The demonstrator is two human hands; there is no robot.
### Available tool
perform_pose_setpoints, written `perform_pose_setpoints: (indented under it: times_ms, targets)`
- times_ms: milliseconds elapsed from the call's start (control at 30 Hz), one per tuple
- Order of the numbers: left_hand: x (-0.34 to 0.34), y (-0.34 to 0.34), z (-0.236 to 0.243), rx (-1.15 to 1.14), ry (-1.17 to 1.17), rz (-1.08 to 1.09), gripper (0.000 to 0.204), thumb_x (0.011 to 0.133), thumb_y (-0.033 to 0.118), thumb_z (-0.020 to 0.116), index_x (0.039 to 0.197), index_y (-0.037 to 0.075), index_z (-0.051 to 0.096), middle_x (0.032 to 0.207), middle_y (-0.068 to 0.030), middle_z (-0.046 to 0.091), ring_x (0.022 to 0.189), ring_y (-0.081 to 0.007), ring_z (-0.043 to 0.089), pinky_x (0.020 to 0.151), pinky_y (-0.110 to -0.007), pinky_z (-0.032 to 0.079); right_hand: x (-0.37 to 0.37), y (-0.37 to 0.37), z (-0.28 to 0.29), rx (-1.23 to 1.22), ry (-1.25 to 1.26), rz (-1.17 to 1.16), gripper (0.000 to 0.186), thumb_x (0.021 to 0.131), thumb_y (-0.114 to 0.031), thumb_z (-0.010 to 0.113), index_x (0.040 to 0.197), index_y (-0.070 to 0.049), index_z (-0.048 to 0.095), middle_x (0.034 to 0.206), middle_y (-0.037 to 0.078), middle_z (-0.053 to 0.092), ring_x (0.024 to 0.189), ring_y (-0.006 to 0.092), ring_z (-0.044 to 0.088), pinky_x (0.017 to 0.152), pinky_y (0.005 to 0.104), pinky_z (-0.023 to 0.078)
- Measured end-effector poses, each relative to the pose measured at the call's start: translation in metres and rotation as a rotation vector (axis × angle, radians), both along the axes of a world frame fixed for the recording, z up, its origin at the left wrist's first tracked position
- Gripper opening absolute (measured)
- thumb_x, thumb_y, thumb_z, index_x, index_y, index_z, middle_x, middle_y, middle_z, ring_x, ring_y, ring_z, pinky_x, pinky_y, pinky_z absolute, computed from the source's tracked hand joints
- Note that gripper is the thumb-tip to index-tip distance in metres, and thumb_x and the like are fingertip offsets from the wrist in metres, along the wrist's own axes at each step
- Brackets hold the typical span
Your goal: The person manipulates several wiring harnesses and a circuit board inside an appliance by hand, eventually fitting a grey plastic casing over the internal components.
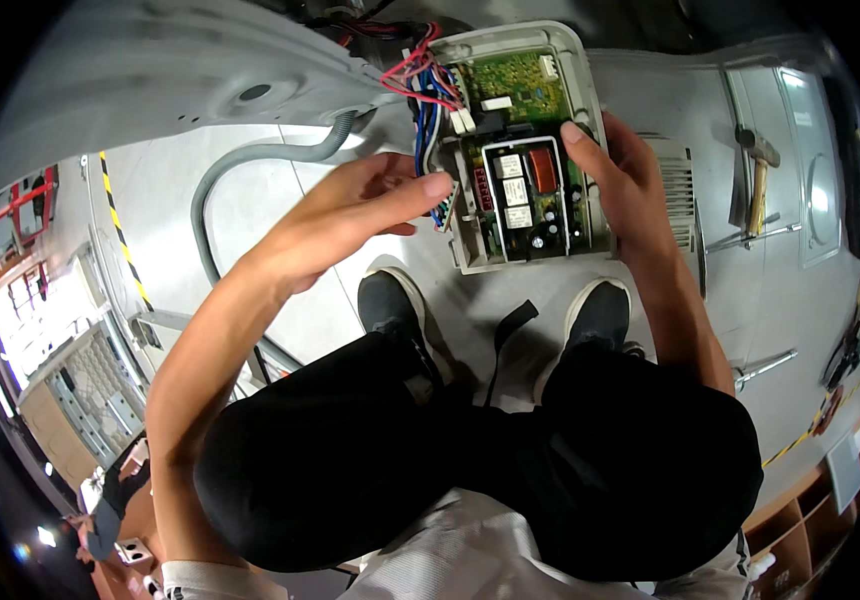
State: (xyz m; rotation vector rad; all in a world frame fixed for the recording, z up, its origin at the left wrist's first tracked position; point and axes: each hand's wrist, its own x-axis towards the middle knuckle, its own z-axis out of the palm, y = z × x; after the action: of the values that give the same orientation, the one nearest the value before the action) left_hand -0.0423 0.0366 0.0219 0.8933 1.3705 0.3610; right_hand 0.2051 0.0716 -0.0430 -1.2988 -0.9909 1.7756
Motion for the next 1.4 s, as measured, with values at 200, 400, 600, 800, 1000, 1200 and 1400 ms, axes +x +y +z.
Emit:
perform_pose_setpoints:
  times_ms: [200, 400, 600, 800, 1000, 1200, 1400]
  targets:
    - [0.021, 0.000, -0.026, -0.152, -0.484, 0.323, 0.061, 0.089, 0.042, 0.060, 0.123, -0.006, 0.046, 0.109, -0.0096, 0.059, 0.100, -0.0133, 0.055, 0.090, -0.029, 0.042, -0.003, -0.011, -0.004, 0.086, -0.028, -0.038, 0.031, 0.090, -0.022, 0.062, 0.106, 0.004, 0.059, 0.089, 0.003, 0.063, 0.079, 0.0060, 0.053, 0.070, 0.0209, 0.042]
    - [0.031, 0.000, -0.035, -0.086, -0.487, 0.474, 0.049, 0.087, 0.042, 0.063, 0.117, 0.005, 0.053, 0.094, -0.0007, 0.062, 0.079, -0.0064, 0.057, 0.064, -0.023, 0.046, -0.006, -0.011, -0.007, 0.140, -0.061, -0.005, 0.030, 0.091, -0.021, 0.061, 0.107, 0.004, 0.058, 0.090, 0.003, 0.063, 0.080, 0.0051, 0.054, 0.071, 0.0204, 0.043]
    - [0.026, -0.001, -0.043, -0.110, -0.501, 0.412, 0.059, 0.084, 0.032, 0.069, 0.120, -0.008, 0.045, 0.106, -0.0108, 0.062, 0.094, -0.0133, 0.062, 0.085, -0.028, 0.051, -0.004, -0.012, -0.007, 0.187, -0.129, 0.023, 0.029, 0.090, -0.021, 0.062, 0.104, 0.004, 0.059, 0.084, 0.004, 0.063, 0.074, 0.0048, 0.053, 0.064, 0.0206, 0.043]
    - [0.024, 0.001, -0.043, -0.123, -0.492, 0.404, 0.058, 0.083, 0.033, 0.070, 0.118, -0.007, 0.047, 0.103, -0.0103, 0.062, 0.090, -0.0120, 0.063, 0.081, -0.027, 0.052, -0.004, -0.012, -0.008, 0.222, -0.149, 0.036, 0.029, 0.090, -0.021, 0.062, 0.103, 0.004, 0.059, 0.082, 0.003, 0.063, 0.072, 0.0041, 0.052, 0.061, 0.0197, 0.043]
    - [0.027, 0.001, -0.045, -0.068, -0.426, 0.412, 0.054, 0.082, 0.033, 0.070, 0.114, -0.006, 0.050, 0.097, -0.0082, 0.063, 0.082, -0.0100, 0.064, 0.071, -0.023, 0.054, -0.003, -0.013, -0.007, 0.214, -0.156, 0.041, 0.028, 0.090, -0.022, 0.062, 0.099, 0.004, 0.059, 0.079, 0.002, 0.061, 0.069, 0.0035, 0.050, 0.057, 0.0195, 0.041]
    - [0.024, 0.002, -0.048, -0.049, -0.378, 0.390, 0.052, 0.082, 0.032, 0.071, 0.113, -0.005, 0.050, 0.095, -0.0067, 0.063, 0.078, -0.0073, 0.062, 0.064, -0.020, 0.051, -0.005, -0.014, -0.007, 0.209, -0.164, 0.039, 0.027, 0.090, -0.023, 0.062, 0.098, 0.003, 0.060, 0.077, 0.001, 0.060, 0.067, 0.0031, 0.048, 0.055, 0.0192, 0.039]
    - [0.022, 0.001, -0.053, -0.083, -0.461, 0.421, 0.051, 0.084, 0.036, 0.068, 0.114, -0.001, 0.050, 0.089, -0.0021, 0.061, 0.071, -0.0022, 0.056, 0.054, -0.019, 0.043, -0.003, -0.012, -0.004, 0.233, -0.205, 0.045, 0.027, 0.090, -0.023, 0.062, 0.099, 0.002, 0.060, 0.077, 0.002, 0.061, 0.067, 0.0034, 0.050, 0.054, 0.0195, 0.040]
